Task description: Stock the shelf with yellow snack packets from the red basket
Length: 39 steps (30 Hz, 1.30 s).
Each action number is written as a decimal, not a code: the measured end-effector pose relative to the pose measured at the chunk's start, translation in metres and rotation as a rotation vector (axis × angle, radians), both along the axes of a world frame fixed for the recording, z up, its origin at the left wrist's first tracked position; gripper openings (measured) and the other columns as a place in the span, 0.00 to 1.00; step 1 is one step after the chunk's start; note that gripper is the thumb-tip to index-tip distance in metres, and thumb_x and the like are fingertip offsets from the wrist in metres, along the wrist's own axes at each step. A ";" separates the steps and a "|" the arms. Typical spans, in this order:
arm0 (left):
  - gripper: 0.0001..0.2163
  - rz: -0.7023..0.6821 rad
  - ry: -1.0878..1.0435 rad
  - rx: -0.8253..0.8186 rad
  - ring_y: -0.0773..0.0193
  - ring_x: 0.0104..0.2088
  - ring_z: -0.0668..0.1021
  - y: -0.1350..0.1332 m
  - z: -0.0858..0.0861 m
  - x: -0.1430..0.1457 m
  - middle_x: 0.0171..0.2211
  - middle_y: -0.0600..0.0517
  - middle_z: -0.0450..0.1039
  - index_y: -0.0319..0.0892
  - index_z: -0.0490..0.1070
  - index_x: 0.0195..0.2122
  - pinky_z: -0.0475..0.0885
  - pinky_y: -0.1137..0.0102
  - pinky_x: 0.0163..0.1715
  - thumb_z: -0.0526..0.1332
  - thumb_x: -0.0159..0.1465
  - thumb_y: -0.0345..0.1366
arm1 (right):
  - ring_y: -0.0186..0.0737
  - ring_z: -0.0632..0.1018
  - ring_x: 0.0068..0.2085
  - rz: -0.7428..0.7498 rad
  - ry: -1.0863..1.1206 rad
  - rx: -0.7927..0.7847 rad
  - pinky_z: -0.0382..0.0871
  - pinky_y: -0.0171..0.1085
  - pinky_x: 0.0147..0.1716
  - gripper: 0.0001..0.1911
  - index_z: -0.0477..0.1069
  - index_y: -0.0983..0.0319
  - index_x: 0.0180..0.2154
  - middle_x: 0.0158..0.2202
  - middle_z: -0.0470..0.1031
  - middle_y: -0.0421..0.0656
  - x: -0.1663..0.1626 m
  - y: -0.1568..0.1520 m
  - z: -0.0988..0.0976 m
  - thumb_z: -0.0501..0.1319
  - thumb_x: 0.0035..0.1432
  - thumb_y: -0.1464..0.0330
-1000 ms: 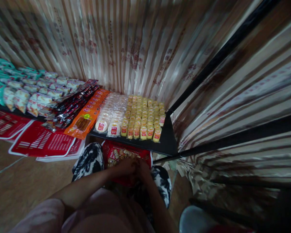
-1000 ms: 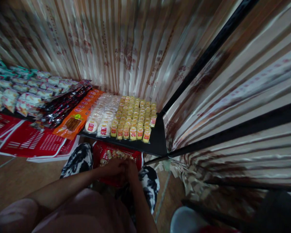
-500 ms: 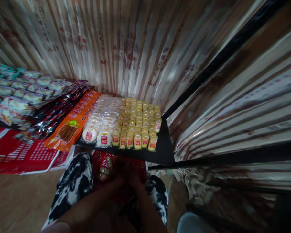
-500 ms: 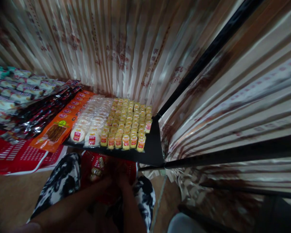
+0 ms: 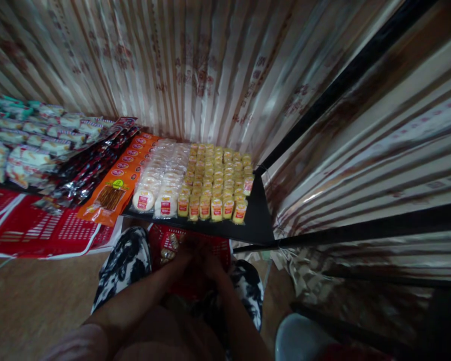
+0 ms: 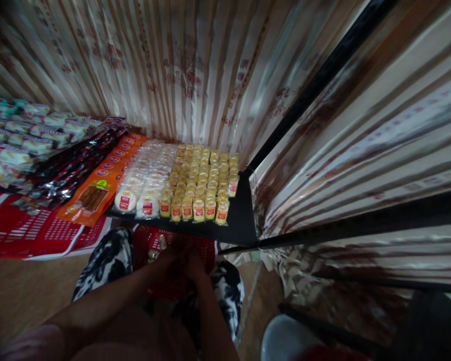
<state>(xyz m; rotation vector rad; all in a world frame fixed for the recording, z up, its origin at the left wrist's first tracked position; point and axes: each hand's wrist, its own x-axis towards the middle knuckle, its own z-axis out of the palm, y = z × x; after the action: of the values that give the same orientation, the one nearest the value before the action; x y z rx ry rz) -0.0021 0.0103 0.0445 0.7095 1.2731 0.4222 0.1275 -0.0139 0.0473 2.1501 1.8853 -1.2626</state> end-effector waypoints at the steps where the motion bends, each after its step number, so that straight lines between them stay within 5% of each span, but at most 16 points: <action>1: 0.05 0.015 0.017 -0.010 0.68 0.27 0.75 0.003 0.004 -0.003 0.25 0.54 0.72 0.35 0.71 0.27 0.71 0.71 0.30 0.62 0.59 0.31 | 0.45 0.76 0.47 -0.011 0.026 0.015 0.66 0.36 0.42 0.19 0.67 0.66 0.51 0.48 0.74 0.54 0.000 -0.001 0.005 0.54 0.57 0.70; 10: 0.08 0.138 0.053 -0.013 0.69 0.19 0.71 0.018 0.052 -0.019 0.14 0.58 0.65 0.38 0.66 0.18 0.67 0.75 0.23 0.62 0.52 0.26 | 0.43 0.76 0.43 -0.086 0.246 0.202 0.68 0.38 0.42 0.19 0.68 0.60 0.49 0.44 0.76 0.46 -0.005 -0.014 0.048 0.56 0.54 0.64; 25: 0.04 0.002 -0.083 0.219 0.74 0.20 0.71 0.009 0.140 0.002 0.21 0.58 0.68 0.38 0.68 0.30 0.67 0.79 0.24 0.63 0.56 0.31 | 0.43 0.78 0.38 -0.443 0.819 0.469 0.73 0.43 0.41 0.20 0.69 0.60 0.44 0.40 0.78 0.46 0.013 -0.038 0.101 0.59 0.50 0.59; 32: 0.04 -0.121 -0.122 0.489 0.74 0.19 0.68 0.017 0.160 0.044 0.20 0.60 0.63 0.39 0.66 0.32 0.66 0.78 0.23 0.58 0.56 0.25 | 0.44 0.77 0.41 -0.631 0.627 0.624 0.72 0.42 0.42 0.26 0.70 0.61 0.47 0.42 0.77 0.47 0.046 -0.034 0.110 0.59 0.48 0.55; 39: 0.12 -0.281 0.091 0.823 0.69 0.31 0.75 0.041 0.185 0.087 0.32 0.54 0.72 0.41 0.68 0.41 0.71 0.75 0.35 0.55 0.56 0.25 | 0.44 0.77 0.41 -0.749 0.532 0.834 0.71 0.42 0.43 0.26 0.71 0.62 0.46 0.43 0.76 0.48 0.083 -0.011 0.121 0.58 0.47 0.55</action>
<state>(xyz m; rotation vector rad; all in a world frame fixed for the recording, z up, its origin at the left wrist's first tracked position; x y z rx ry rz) 0.0852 0.0512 0.2292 1.5938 1.0385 0.6937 0.2106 -0.0248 0.1683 3.4956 2.1219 -1.3850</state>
